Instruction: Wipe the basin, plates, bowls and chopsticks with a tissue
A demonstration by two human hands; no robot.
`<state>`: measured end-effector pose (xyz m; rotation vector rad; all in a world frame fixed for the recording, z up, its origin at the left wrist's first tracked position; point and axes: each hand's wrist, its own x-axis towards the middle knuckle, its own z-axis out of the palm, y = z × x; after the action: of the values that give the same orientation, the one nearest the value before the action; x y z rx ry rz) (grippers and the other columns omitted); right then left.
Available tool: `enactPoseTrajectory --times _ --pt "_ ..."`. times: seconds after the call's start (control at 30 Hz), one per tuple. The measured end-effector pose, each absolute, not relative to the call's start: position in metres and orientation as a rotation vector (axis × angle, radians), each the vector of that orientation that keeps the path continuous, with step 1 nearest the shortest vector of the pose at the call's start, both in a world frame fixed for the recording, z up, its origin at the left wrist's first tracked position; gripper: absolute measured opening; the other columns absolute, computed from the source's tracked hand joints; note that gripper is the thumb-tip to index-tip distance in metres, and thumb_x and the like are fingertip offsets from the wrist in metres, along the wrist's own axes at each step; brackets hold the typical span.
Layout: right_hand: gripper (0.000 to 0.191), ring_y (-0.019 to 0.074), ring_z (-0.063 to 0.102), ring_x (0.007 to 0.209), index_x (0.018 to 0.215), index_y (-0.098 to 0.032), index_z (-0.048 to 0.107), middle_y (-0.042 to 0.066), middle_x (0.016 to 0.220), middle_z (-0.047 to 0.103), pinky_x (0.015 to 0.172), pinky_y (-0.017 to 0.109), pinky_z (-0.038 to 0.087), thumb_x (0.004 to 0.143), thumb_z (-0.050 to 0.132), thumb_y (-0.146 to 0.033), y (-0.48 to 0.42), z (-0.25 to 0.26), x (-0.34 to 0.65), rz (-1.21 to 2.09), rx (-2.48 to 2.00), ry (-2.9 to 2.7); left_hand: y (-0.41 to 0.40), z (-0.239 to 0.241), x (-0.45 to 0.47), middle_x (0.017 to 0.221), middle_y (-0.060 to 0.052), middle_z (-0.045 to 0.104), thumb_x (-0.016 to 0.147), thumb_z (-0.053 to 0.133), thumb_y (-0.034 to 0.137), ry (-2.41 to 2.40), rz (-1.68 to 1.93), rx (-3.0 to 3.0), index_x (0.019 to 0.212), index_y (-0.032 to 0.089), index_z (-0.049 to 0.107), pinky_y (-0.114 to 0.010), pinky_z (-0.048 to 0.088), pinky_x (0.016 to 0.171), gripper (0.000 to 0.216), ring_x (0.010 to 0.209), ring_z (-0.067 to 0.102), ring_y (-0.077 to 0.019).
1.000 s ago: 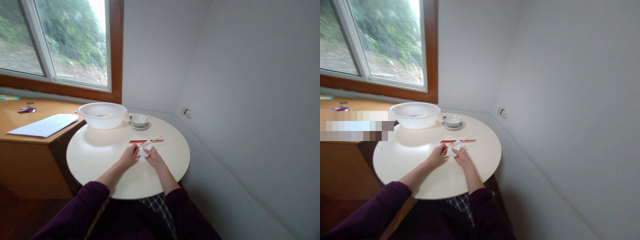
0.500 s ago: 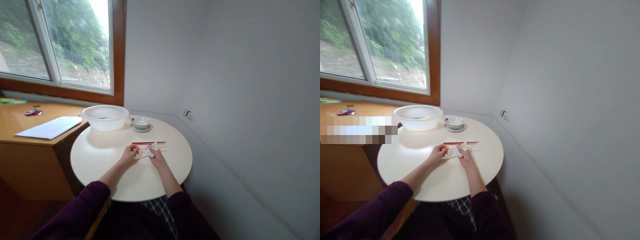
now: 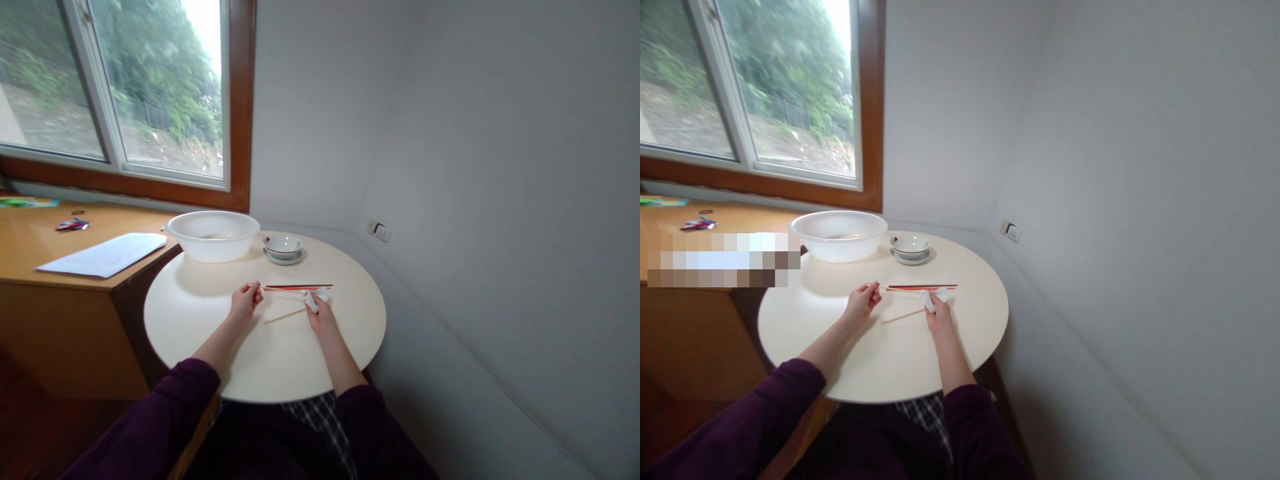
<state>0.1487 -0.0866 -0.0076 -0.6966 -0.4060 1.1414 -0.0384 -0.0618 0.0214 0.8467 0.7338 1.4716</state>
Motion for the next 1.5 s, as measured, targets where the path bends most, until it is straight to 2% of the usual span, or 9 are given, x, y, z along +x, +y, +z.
enactPoseTrajectory --times 0.3,0.5,0.63,0.8,0.93,1.13,1.37,1.5 --pt "0.013 0.008 0.062 0.059 0.066 -0.018 0.056 -0.005 0.062 0.064 0.059 0.015 0.052 0.063 0.061 -0.005 -0.084 -0.011 0.151 1.063 -0.723 -0.364 -0.061 0.021 -0.038 0.042 0.006 0.045 0.048 0.079 0.031 0.676 1.493 0.749 0.055 0.012 0.053 -0.018 0.03 0.041 0.033 0.039 0.038 -0.0027" --pt "0.018 0.0085 0.063 0.061 0.069 -0.018 0.056 -0.005 0.064 0.065 0.062 0.017 0.052 0.061 0.067 -0.007 -0.084 -0.012 0.151 1.005 -0.752 -0.4 -0.058 0.02 -0.04 0.045 0.006 0.045 0.05 0.079 0.029 0.664 1.491 0.716 0.056 0.012 0.053 -0.017 0.031 0.041 0.031 0.041 0.039 -0.0023" --pt "0.021 0.0104 0.064 0.062 0.069 -0.017 0.057 -0.004 0.065 0.066 0.063 0.02 0.053 0.057 0.071 -0.009 -0.084 -0.012 0.147 0.994 -0.796 -0.441 -0.061 0.022 -0.039 0.049 0.005 0.047 0.054 0.077 0.026 0.653 1.43 0.741 0.058 0.011 0.054 -0.017 0.036 0.044 0.028 0.045 0.042 -0.0021" --pt "0.024 0.0136 0.063 0.059 0.07 -0.015 0.06 0.0 0.065 0.067 0.057 0.024 0.052 0.052 0.076 -0.012 -0.085 -0.014 0.14 0.998 -0.886 -0.527 -0.072 0.024 -0.034 0.058 -0.001 0.057 0.058 0.076 0.024 0.644 1.253 0.872 0.068 0.007 0.063 -0.022 0.043 0.052 0.024 0.051 0.05 -0.0062" --pt "0.026 0.0127 0.061 0.057 0.071 -0.012 0.063 0.002 0.066 0.068 0.054 0.023 0.05 0.049 0.077 -0.015 -0.089 -0.013 0.135 0.988 -0.954 -0.603 -0.076 0.023 -0.03 0.059 -0.003 0.06 0.052 0.08 0.029 0.661 1.154 0.973 0.072 0.005 0.065 -0.024 0.043 0.053 0.034 0.05 0.052 -0.008" --pt "0.028 0.0135 0.06 0.056 0.071 -0.011 0.065 0.002 0.065 0.068 0.052 0.023 0.047 0.047 0.077 -0.016 -0.098 -0.006 0.13 0.979 -0.999 -0.677 -0.071 0.019 -0.03 0.054 0.001 0.057 0.044 0.08 0.044 0.715 1.207 1.023 0.069 0.008 0.063 -0.023 0.041 0.052 0.047 0.047 0.049 -0.0067" --pt "0.024 0.0138 0.06 0.054 0.07 -0.013 0.064 0.003 0.065 0.068 0.05 0.023 0.046 0.05 0.075 -0.019 -0.098 -0.002 0.134 0.994 -0.979 -0.603 -0.069 0.018 -0.031 0.046 0.004 0.051 0.052 0.075 0.047 0.721 1.232 1.052 0.063 0.011 0.056 -0.021 0.037 0.05 0.042 0.044 0.045 -0.0058" --pt "0.023 0.0133 0.061 0.055 0.074 -0.013 0.065 0.003 0.066 0.069 0.049 0.021 0.045 0.054 0.071 -0.02 -0.097 -0.002 0.138 1.006 -0.944 -0.549 -0.075 0.023 -0.03 0.048 0.005 0.048 0.059 0.071 0.048 0.662 1.175 1.054 0.058 0.015 0.049 -0.022 0.039 0.052 0.04 0.046 0.046 -0.0064"
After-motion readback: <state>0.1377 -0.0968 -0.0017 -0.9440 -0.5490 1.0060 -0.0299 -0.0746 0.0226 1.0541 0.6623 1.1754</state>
